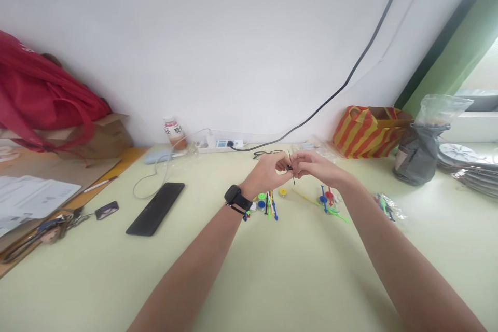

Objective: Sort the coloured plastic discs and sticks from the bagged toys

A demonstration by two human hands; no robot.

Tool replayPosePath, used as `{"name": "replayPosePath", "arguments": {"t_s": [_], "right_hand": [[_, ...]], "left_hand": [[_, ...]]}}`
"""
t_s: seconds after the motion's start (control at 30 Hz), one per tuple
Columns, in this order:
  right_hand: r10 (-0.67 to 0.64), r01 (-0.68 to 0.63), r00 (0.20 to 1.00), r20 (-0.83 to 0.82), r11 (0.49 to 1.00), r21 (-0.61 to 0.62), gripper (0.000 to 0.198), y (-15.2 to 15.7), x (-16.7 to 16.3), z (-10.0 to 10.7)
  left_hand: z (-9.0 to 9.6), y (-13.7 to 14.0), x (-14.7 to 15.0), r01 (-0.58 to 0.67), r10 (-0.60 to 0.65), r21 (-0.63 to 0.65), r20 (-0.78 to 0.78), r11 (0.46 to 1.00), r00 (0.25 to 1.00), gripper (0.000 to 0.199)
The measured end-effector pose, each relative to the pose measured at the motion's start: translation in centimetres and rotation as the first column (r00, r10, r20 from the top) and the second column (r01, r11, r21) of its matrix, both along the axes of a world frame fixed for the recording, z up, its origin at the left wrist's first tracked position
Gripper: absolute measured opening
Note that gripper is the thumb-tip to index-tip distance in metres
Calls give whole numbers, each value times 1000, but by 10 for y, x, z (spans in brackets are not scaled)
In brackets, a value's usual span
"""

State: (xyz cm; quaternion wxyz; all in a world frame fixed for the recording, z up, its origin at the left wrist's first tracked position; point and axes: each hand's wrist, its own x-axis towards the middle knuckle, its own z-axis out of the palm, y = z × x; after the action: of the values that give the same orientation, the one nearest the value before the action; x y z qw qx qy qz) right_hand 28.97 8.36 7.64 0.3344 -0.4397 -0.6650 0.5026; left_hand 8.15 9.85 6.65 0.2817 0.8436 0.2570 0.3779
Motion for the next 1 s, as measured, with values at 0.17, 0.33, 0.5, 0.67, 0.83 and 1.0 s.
{"name": "replayPosePath", "arguments": {"t_s": [0.17, 0.33, 0.5, 0.67, 0.83, 1.0], "right_hand": [[28, -29, 999, 29, 999, 16, 9, -1, 0, 1], [-44, 24, 974, 220, 995, 94, 10, 1, -1, -5], [-83, 48, 765, 639, 996, 72, 13, 7, 11, -15], [66, 7, 653, 754, 996, -94, 22, 9, 21, -24], [36, 81, 554, 832, 992, -97, 14, 13, 34, -18], [77, 131, 447, 891, 980, -150, 17, 9, 47, -8]], "left_hand": [[1, 1, -1, 2, -1, 26, -37, 1000, 999, 7], [-5, -1, 4, -1, 3, 36, -47, 999, 999, 8], [-26, -7, 16, 112, -114, -18, -172, 994, 979, 8], [-43, -11, 26, 220, -244, -112, -299, 969, 923, 23], [-36, -9, 20, 159, -134, 21, -441, 987, 888, 21], [-34, -7, 15, 129, -67, 74, -548, 989, 834, 18]]}}
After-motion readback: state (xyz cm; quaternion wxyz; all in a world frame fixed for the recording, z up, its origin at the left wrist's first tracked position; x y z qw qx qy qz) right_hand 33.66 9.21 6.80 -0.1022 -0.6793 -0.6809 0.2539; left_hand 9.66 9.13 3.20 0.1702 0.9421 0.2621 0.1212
